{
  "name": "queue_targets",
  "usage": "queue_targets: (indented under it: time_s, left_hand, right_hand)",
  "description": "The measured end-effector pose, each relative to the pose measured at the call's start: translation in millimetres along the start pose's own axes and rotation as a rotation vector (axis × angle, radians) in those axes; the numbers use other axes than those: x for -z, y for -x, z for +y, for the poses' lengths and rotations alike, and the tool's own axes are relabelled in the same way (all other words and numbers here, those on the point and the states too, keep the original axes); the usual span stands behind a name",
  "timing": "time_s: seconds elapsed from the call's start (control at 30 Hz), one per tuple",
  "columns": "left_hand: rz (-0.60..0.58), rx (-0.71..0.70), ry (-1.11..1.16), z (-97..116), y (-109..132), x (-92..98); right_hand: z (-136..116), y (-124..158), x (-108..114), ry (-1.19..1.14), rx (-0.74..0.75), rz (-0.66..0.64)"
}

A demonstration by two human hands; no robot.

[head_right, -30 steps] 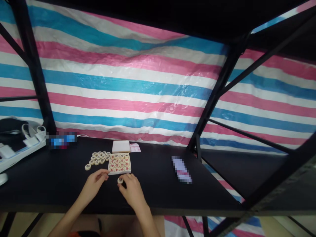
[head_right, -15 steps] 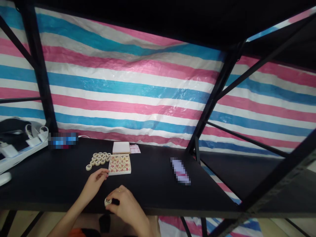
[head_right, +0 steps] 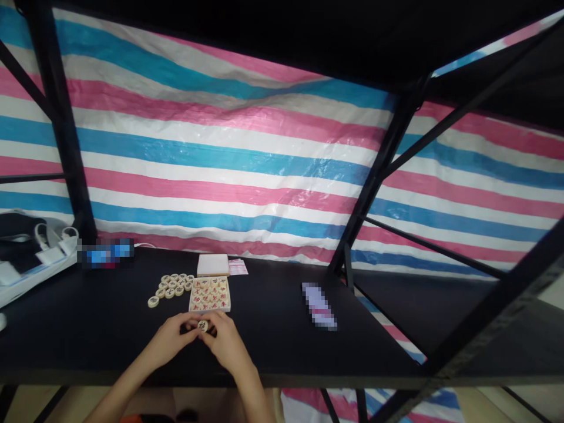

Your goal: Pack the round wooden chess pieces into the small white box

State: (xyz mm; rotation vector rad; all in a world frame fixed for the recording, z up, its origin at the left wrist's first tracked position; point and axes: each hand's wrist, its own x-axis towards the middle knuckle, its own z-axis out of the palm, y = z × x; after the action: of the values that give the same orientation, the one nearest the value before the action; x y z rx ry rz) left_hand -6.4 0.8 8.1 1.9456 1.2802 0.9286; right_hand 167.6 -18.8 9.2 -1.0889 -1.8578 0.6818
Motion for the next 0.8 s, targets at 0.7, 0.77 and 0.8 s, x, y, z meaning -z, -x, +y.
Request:
queue_targets:
  time_s: [0.7, 0.77, 0.8]
  left_hand:
    - [0.046, -0.006, 0.189, 4.1, -1.9, 1.6]
    - [0.052, 0.002, 0.209, 3.3, -1.8, 0.7]
    - [0.044, 0.005, 0.210, 3.3, -1.5, 0.6]
  right_hand:
    - [1.2, 0.4, 2.0, -0.062, -0.125, 0.037]
    - [-1.7, 1.3, 2.6, -0.102, -0.124, 0.035]
    - [-3.1, 1.8, 2.9, -0.115, -0.123, 0.030]
